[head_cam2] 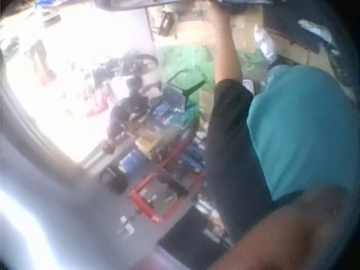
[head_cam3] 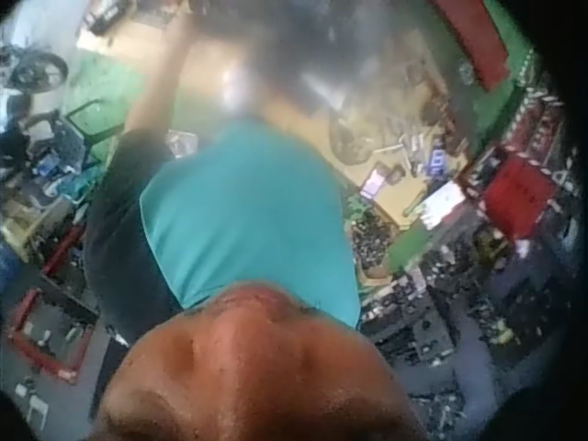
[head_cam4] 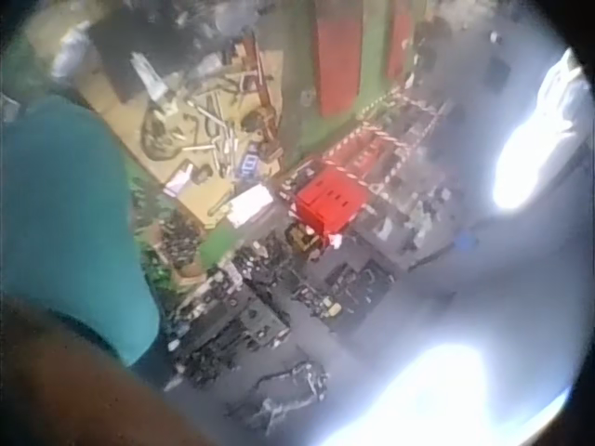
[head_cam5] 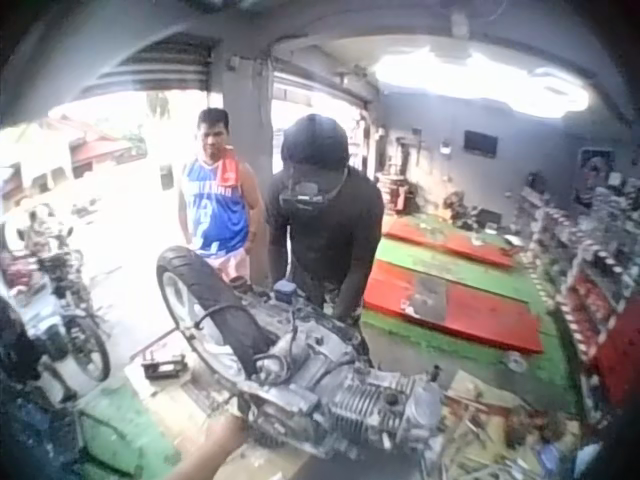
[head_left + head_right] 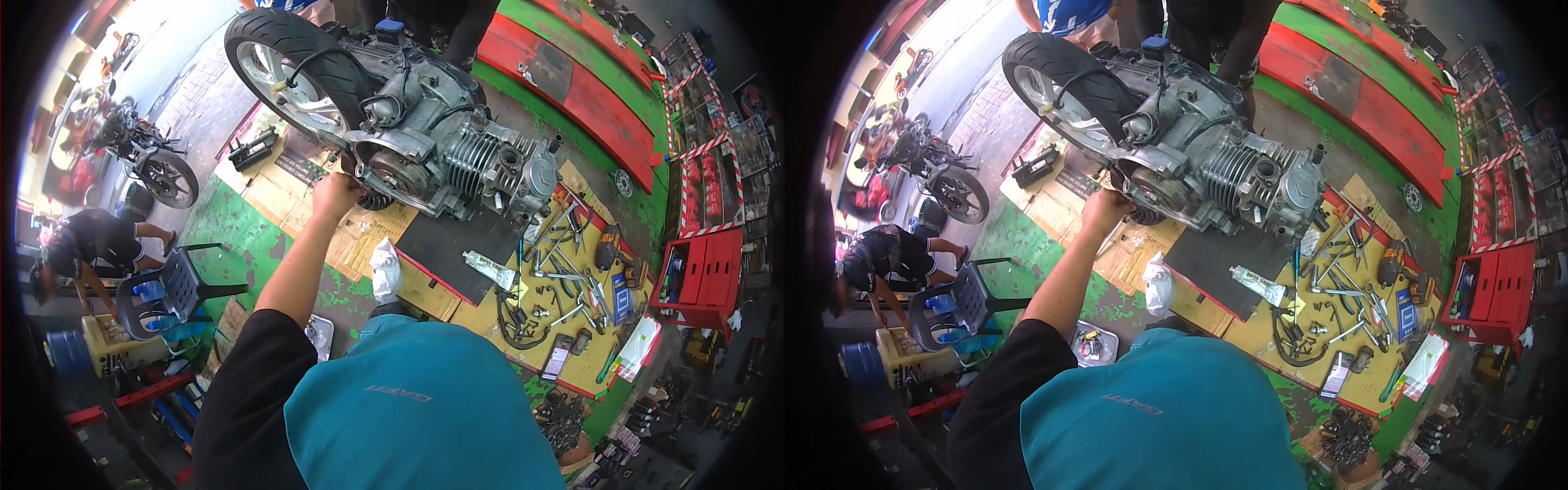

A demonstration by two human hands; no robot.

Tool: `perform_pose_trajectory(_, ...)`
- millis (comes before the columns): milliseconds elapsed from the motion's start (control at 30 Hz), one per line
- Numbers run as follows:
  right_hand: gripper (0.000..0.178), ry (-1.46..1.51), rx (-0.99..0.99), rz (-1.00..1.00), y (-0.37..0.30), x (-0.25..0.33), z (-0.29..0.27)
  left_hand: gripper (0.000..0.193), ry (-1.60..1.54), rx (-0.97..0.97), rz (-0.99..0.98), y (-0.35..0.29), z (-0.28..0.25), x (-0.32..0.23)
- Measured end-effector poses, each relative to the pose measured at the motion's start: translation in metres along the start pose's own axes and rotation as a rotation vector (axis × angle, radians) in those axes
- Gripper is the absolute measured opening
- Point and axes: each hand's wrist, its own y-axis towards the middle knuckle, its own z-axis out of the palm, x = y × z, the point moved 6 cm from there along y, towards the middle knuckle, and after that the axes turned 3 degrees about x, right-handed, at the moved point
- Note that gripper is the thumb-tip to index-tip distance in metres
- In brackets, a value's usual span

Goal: The person works on a motorcycle engine mounted on a stand, using a screwdriver to loosen a bolt on the fan cover. They remove the cover and then use a power impact wrench to tighten bolts on the engine casing. Another person assists by holding the engine steady.

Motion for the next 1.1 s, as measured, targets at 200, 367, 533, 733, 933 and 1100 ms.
perform_pose_trajectory(200,0.062,-0.020,0.014,-0.008,0.004,0.013,0.001,0.029,-0.442,0.280,0.006,0.029,0.036,0.040)
perform_pose_trajectory(367,0.062,-0.025,0.004,0.003,0.006,0.018,0.004,0.034,0.040,0.067,0.006,0.000,-0.007,-0.010)
perform_pose_trajectory(533,0.062,-0.033,0.015,-0.006,0.011,0.024,0.006,0.028,0.019,0.018,0.068,0.004,0.002,0.002)
perform_pose_trajectory(733,0.062,-0.050,0.006,-0.016,0.012,0.029,0.000,0.027,-0.213,0.221,0.116,0.019,0.018,0.021)
perform_pose_trajectory(933,0.062,-0.031,0.003,-0.030,0.017,0.028,0.003,0.030,-0.015,-0.041,0.037,-0.006,-0.007,-0.009)
perform_pose_trajectory(1100,0.062,-0.037,0.016,-0.055,0.023,0.045,0.010,0.029,-0.565,0.225,0.061,0.032,0.041,0.050)
